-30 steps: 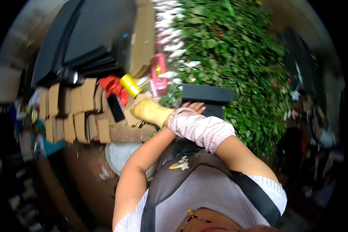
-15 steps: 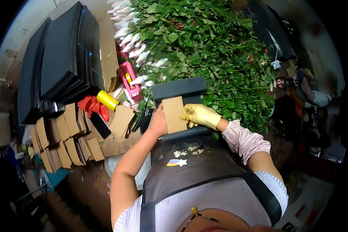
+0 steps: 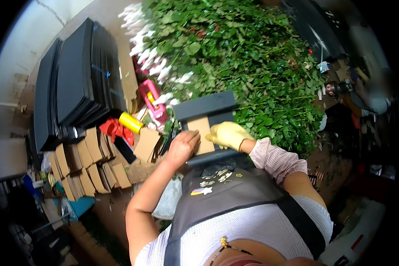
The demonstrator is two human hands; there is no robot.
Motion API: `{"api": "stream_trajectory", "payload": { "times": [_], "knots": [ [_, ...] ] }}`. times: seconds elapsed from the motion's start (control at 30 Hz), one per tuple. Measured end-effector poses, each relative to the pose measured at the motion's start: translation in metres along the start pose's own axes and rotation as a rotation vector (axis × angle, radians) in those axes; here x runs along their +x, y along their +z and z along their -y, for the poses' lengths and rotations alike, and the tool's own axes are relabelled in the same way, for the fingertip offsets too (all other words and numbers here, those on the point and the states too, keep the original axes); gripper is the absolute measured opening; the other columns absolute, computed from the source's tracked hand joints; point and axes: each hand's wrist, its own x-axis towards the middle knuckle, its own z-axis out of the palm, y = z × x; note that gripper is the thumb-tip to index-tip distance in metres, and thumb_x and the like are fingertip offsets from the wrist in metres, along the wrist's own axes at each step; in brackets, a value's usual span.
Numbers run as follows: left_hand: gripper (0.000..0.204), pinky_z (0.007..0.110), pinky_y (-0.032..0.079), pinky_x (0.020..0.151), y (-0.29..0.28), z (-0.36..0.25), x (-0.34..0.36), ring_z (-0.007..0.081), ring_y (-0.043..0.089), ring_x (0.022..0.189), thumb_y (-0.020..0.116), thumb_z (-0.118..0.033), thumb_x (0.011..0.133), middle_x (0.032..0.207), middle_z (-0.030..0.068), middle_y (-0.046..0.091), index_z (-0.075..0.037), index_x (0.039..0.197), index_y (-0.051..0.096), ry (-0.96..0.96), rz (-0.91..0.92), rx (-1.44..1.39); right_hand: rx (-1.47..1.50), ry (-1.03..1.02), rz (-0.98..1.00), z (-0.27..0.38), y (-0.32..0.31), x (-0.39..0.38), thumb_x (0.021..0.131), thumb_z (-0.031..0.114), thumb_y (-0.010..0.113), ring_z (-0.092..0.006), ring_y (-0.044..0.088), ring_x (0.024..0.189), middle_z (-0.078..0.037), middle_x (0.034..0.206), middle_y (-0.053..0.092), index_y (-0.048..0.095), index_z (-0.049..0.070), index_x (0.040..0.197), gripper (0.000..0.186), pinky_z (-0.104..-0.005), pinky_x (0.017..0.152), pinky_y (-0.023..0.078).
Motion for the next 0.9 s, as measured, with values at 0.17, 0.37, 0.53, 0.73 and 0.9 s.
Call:
{"api": "stream_trajectory", "payload": {
  "times": [0.17,0.37,0.53,0.73,0.9],
  "knots": [
    [0.028,0.044,0.047,0.11,0.002,-0.011,0.001,0.0262,0.067,0.108,0.073,-0.016,0.086,0.118,0.0107,0.07,-0.002,0.111,0.071,-0.085,0.035,0.088,0.534,-0.303,-0.41,0.0,-0.075,-0.007,0.102,0.034,0.061,-0.0154,0.065,0.06,-0.001,0.075,0.071,0.069,0.009,0.108,0.026,-0.0308,0.061,0.055],
    [0.029,0.053,0.039,0.116,0.002,-0.009,0.005,0.0303,0.06,0.126,0.075,-0.015,0.086,0.125,0.0091,0.069,-0.005,0.114,0.072,-0.055,0.105,0.159,-0.556,0.143,-0.695,-0.113,-0.145,0.134,0.097,0.022,0.057,-0.0344,0.042,0.145,-0.013,0.155,0.048,0.069,0.017,0.129,0.034,-0.0455,0.122,0.03],
    [0.035,0.056,0.037,0.117,0.005,-0.005,-0.004,0.032,0.057,0.132,0.075,-0.017,0.087,0.13,0.01,0.066,-0.005,0.12,0.07,-0.074,0.147,0.153,0.729,-0.329,-0.948,-0.056,-0.176,0.063,0.089,0.02,0.073,-0.033,0.041,0.147,-0.014,0.155,0.049,0.075,0.01,0.096,0.012,-0.0439,0.125,0.028],
    [0.081,0.06,0.028,0.119,-0.016,-0.015,-0.004,0.0372,0.05,0.138,0.083,-0.044,0.081,0.14,0.0134,0.06,-0.005,0.144,0.049,-0.329,0.28,-0.154,-0.452,-0.651,-0.979,-0.096,-0.136,-0.079,0.086,0.004,0.068,-0.0294,0.066,0.086,-0.008,0.095,0.07,0.069,0.012,0.104,0.019,-0.0429,0.075,0.052],
    [0.111,0.059,0.009,0.126,-0.012,-0.006,-0.007,0.0328,0.045,0.144,0.09,-0.048,0.071,0.146,0.0147,0.059,-0.004,0.154,0.031,-0.372,0.192,-0.405,-0.473,-0.031,-0.414,-0.163,-0.07,-0.126,0.083,0.01,0.064,-0.033,0.065,0.071,-0.011,0.073,0.065,0.071,0.013,0.084,0.008,-0.0431,0.063,0.051]
  ]
}}
